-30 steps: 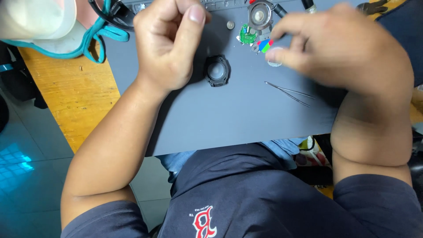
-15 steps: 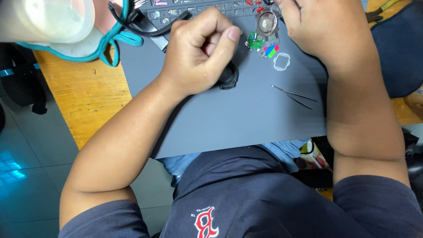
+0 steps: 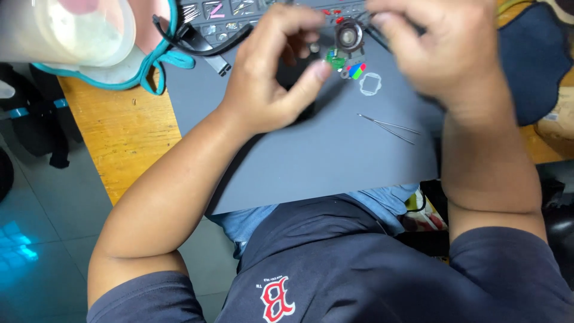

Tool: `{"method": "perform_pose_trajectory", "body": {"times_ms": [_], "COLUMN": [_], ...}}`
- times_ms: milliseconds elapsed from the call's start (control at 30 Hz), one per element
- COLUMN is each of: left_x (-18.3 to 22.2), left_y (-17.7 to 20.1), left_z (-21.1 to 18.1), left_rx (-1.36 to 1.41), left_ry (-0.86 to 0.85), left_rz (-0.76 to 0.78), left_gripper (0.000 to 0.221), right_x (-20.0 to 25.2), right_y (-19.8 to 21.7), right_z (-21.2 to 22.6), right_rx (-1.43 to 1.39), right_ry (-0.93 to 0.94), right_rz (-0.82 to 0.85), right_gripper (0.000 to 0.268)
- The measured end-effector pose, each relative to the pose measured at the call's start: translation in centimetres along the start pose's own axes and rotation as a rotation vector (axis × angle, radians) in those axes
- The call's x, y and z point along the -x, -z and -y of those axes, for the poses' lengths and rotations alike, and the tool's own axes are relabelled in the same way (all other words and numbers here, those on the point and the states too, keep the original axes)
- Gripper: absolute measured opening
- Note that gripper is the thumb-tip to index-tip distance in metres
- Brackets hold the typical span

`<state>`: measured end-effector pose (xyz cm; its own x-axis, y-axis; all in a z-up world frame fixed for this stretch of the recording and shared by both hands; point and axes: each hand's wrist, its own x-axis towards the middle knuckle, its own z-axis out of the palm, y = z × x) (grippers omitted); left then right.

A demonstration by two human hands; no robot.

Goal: Assembling a digital watch by cleaning the case and installing internal electronic components.

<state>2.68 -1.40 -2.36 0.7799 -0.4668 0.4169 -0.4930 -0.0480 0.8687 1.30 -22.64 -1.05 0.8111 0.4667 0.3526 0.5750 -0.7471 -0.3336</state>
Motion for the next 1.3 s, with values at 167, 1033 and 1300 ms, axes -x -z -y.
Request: {"method": "perform_pose_trajectory", "body": {"times_ms": [167,1033,1300], "left_x": [-0.3,0.2,0.2], "left_y": [-0.6,-0.4,-0.6], "left_z": [-0.3,0.0,0.2], "left_rx": [-0.094,-0.144,-0.106], "left_ry": [-0.219,-0.071,-0.002], "left_rz": [0.101,-0.129,-0.114], "left_gripper": [0.006,0.007,0.006], "right_x": [-1.3,13.4,15.5], "right_y": [0.6,3.9,2.7], "right_z": [3.6,-0.5,-1.7], "right_rx": [-0.229,0.555,0.734], "right_ry": [0.124,-0.478,-0.412], "right_rz": [-0.039,0.076,-0.008], "right_gripper": [0.005,0.030,0.019]}}
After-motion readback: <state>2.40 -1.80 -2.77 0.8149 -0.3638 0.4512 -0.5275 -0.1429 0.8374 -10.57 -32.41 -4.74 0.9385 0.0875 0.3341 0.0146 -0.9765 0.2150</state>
